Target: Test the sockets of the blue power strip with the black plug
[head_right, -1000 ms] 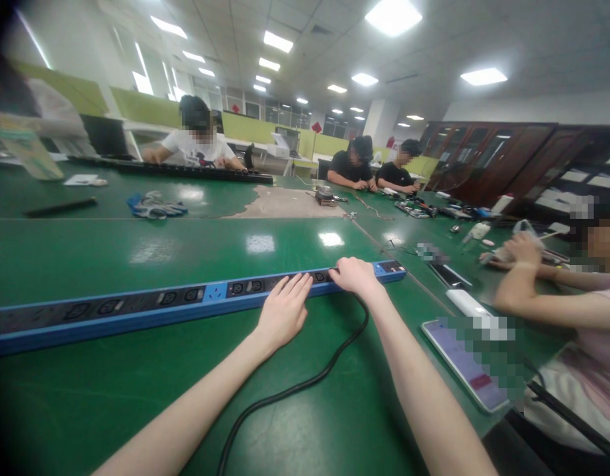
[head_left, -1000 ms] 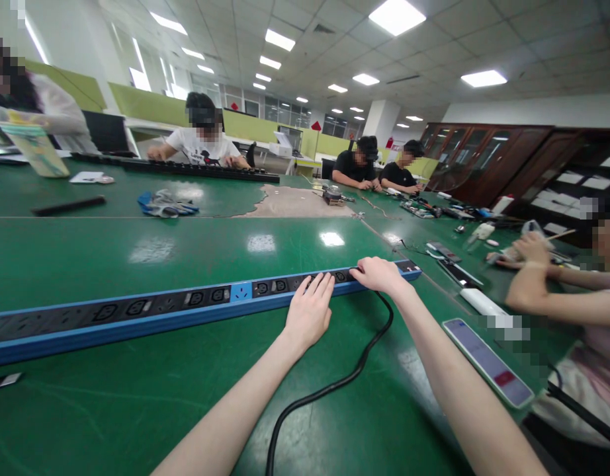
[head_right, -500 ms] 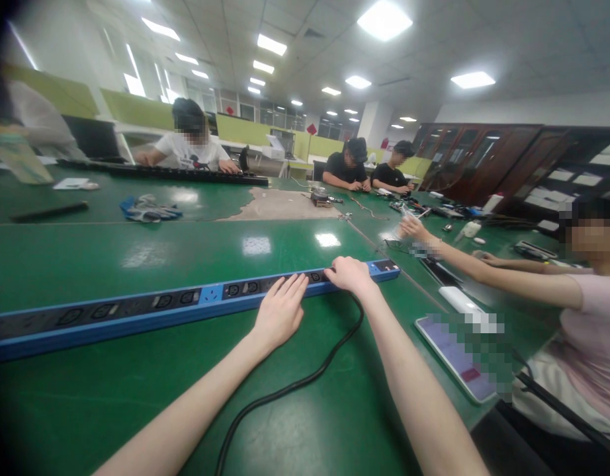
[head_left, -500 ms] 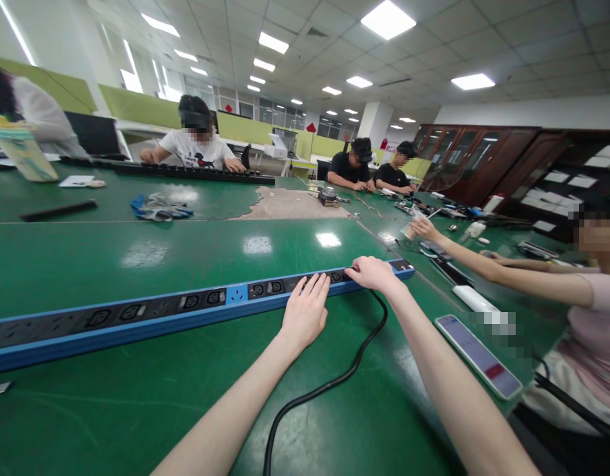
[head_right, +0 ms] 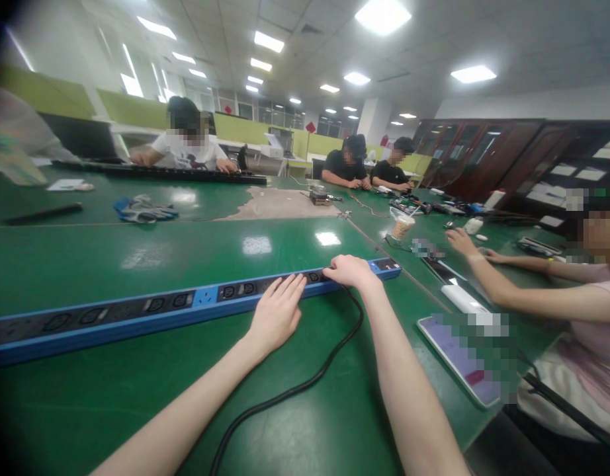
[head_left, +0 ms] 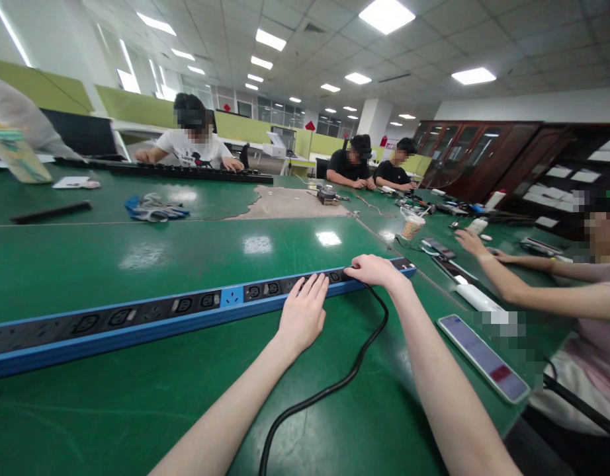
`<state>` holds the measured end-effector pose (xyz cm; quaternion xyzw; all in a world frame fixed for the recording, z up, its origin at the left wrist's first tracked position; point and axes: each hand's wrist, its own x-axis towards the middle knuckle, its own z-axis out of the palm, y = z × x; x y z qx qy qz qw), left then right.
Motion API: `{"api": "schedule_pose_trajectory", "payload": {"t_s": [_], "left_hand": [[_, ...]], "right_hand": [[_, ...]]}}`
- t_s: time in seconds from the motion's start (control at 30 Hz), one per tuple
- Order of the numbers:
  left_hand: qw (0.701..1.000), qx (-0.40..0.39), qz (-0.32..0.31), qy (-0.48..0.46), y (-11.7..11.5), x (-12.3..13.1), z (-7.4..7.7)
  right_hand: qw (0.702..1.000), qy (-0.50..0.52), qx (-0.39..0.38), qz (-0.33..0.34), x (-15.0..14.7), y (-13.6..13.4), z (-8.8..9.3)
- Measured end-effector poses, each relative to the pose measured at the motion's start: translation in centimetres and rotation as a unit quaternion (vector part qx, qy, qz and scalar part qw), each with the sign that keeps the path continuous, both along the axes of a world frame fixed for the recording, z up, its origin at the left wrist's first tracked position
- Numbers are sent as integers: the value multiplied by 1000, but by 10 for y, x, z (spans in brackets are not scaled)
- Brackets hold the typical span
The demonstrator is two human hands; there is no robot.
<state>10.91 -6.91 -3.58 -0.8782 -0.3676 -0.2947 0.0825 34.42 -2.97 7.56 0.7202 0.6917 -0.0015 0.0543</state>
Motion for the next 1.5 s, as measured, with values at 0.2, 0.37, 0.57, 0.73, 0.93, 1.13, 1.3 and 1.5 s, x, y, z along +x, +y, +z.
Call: {"api": "schedule_pose_trajectory", "payload": {"t_s": [0.2, 0.37, 0.57, 0.73, 0.93, 1.13, 1.3, 1.5], "left_hand": [[1000, -4, 4, 1, 0, 2, 1], [1000, -5, 0, -3, -1, 3, 1], [1000, -3, -4, -9, 0, 3, -1], [1000, -4, -4, -12, 1, 3, -2], [1000, -2, -8, -15, 1, 3, -2], [1000, -2, -8, -18, 1, 4, -1], [1000, -4, -10, -14, 1, 3, -1], [1000, -5, -9, -16, 0, 2, 0]], "right_hand": [[998, 17, 22, 47, 3, -4, 4], [973, 185, 92, 100, 7, -18, 30], [916, 393, 84, 5, 47, -36, 48], [907, 382, 160, -78, 100, -38, 34], [949, 235, 165, -130, 131, -40, 18], [975, 139, 129, -117, 118, -35, 10], [984, 86, 100, -124, 110, -22, 2], [986, 8, 121, -118, 105, -11, -5]]}}
